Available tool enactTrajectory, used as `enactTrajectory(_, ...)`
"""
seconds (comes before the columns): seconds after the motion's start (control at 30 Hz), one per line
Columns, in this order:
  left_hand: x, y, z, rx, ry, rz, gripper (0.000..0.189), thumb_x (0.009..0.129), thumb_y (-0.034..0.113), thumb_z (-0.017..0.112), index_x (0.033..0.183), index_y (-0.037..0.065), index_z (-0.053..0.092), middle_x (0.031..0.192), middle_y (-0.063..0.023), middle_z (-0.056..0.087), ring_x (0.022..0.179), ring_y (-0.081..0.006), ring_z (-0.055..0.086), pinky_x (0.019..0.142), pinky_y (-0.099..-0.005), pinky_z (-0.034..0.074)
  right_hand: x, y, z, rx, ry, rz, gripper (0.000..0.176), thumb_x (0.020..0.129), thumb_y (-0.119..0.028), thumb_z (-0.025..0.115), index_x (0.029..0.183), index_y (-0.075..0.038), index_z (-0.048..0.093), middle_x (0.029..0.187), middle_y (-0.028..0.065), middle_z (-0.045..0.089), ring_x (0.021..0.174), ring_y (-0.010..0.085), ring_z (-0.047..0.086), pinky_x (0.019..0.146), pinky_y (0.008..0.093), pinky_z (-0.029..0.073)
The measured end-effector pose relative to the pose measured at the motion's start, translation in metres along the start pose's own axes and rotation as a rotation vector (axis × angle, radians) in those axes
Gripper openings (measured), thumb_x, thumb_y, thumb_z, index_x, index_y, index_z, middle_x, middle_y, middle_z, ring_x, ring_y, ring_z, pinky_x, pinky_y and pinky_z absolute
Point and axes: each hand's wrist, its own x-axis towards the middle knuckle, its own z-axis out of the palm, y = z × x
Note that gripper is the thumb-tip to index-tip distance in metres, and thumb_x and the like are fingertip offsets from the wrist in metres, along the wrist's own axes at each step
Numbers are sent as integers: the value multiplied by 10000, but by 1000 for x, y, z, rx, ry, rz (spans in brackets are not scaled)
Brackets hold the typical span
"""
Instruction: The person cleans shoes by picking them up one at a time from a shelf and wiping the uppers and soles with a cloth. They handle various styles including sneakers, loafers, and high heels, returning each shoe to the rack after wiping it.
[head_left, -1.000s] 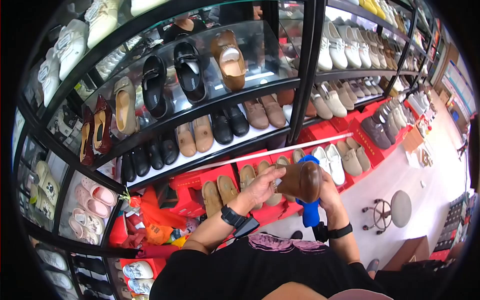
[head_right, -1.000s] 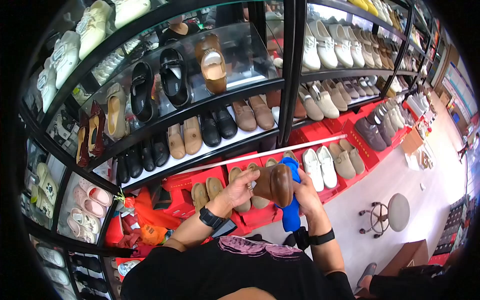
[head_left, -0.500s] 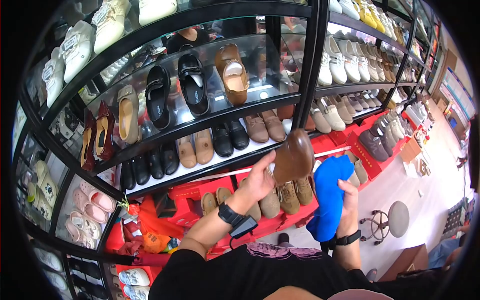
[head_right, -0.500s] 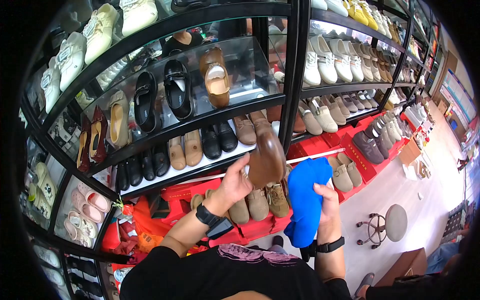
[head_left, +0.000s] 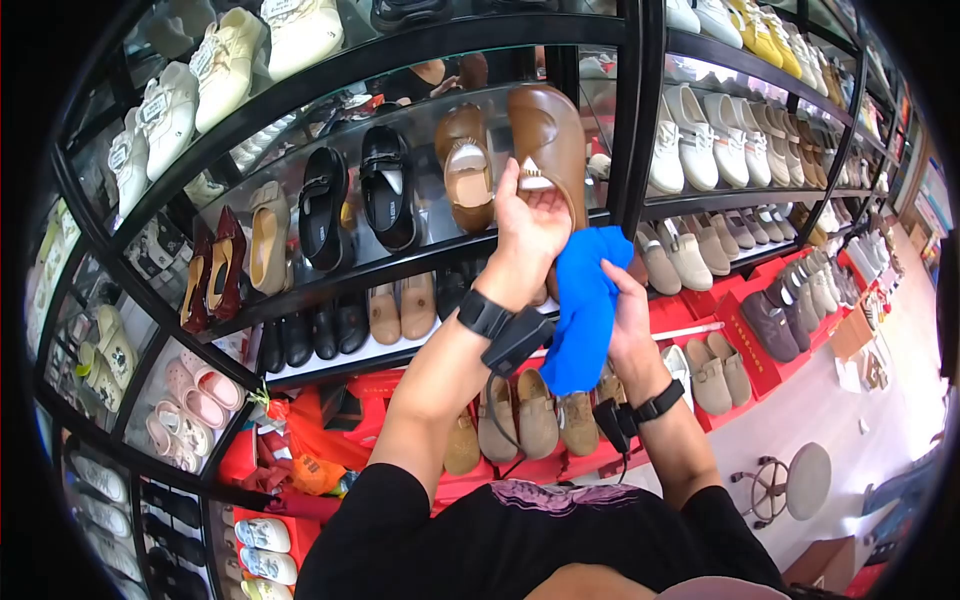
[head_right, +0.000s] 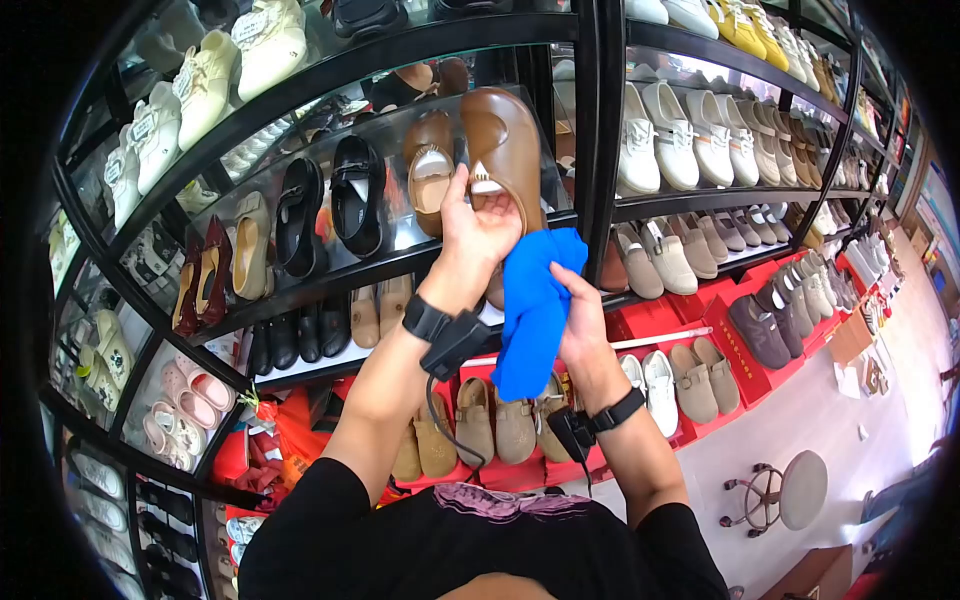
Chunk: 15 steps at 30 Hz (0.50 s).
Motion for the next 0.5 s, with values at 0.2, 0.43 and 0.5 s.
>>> enactTrajectory(0.2,65,1,24,32,75,228,442,778,354,666,1035,35,502,1002,-90,531,976,-220,544,899,-367,471,50,-36,17,5,-18,35,329,871,-225,515,1107,4,535,1043,152,616,936,290,605,863,423,475)
enactTrajectory(0.43,116,3,27,78,93,345,366,782,349,643,995,73,531,919,-71,564,886,-206,574,833,-335,486,103,-60,3,12,-29,33,292,848,-197,551,1074,-13,558,1026,139,625,926,283,605,880,421,463)
enactTrajectory(0.5,124,1,27,76,87,357,358,783,342,640,991,72,532,904,-68,572,859,-206,579,830,-337,486,111,-65,-2,9,-17,29,281,840,-188,562,1064,-18,566,1018,136,628,924,279,605,881,421,462)
